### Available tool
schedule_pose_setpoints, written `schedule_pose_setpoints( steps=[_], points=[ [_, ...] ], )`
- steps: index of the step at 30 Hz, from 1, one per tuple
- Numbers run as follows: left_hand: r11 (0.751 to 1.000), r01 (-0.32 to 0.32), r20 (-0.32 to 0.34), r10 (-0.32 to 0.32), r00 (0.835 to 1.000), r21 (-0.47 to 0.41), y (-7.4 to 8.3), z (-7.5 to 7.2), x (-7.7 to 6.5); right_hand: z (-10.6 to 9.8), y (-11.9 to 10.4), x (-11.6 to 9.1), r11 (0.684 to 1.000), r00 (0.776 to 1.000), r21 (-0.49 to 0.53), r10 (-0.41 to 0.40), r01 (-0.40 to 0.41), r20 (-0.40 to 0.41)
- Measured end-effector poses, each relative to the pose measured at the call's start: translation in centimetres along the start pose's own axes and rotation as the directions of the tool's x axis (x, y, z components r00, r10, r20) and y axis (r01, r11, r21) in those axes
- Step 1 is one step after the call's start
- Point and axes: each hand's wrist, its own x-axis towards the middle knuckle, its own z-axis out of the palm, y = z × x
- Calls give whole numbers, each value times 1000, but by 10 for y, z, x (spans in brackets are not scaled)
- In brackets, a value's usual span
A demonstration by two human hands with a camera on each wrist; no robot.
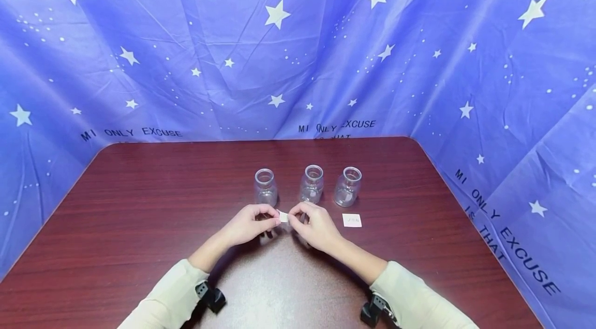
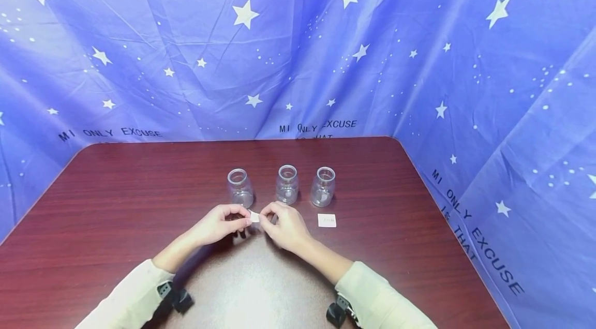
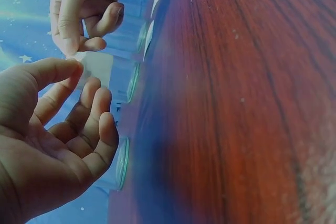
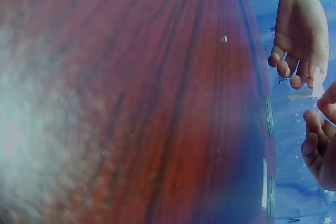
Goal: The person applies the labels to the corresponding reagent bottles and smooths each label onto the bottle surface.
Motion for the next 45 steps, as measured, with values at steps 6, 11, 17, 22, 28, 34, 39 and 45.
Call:
schedule_pose_setpoints(
  steps=[6, 11, 17, 22, 28, 34, 39, 45],
  points=[
    [1000, 20, -13, -20, 1000, 16, -1, 0, -3, -1, 0, 0, 998, 998, 18, 58, -58, 0],
    [998, 50, -20, -49, 999, 39, -2, 1, -4, -1, 1, -1, 993, 993, 22, 115, -115, 7],
    [997, 56, -28, -54, 998, 60, -2, 1, -2, -4, 1, 0, 988, 989, 37, 147, -147, 5],
    [995, 76, -26, -74, 997, 67, -2, 1, -2, -4, 2, 0, 986, 987, 46, 160, -160, 14],
    [993, 76, -31, -73, 997, 90, -6, 2, -3, -3, 2, 0, 986, 987, 48, 160, -161, 15],
    [993, 75, -35, -72, 997, 93, -7, 1, -2, -5, 2, -1, 986, 987, 47, 158, -158, -2],
    [992, 78, -35, -75, 997, 94, -8, 1, -3, -7, 3, -1, 985, 987, 57, 162, -161, -15],
    [992, 84, -38, -81, 996, 90, -8, -1, -4, -10, 4, 0, 983, 984, 61, 176, -174, -31]
  ],
)
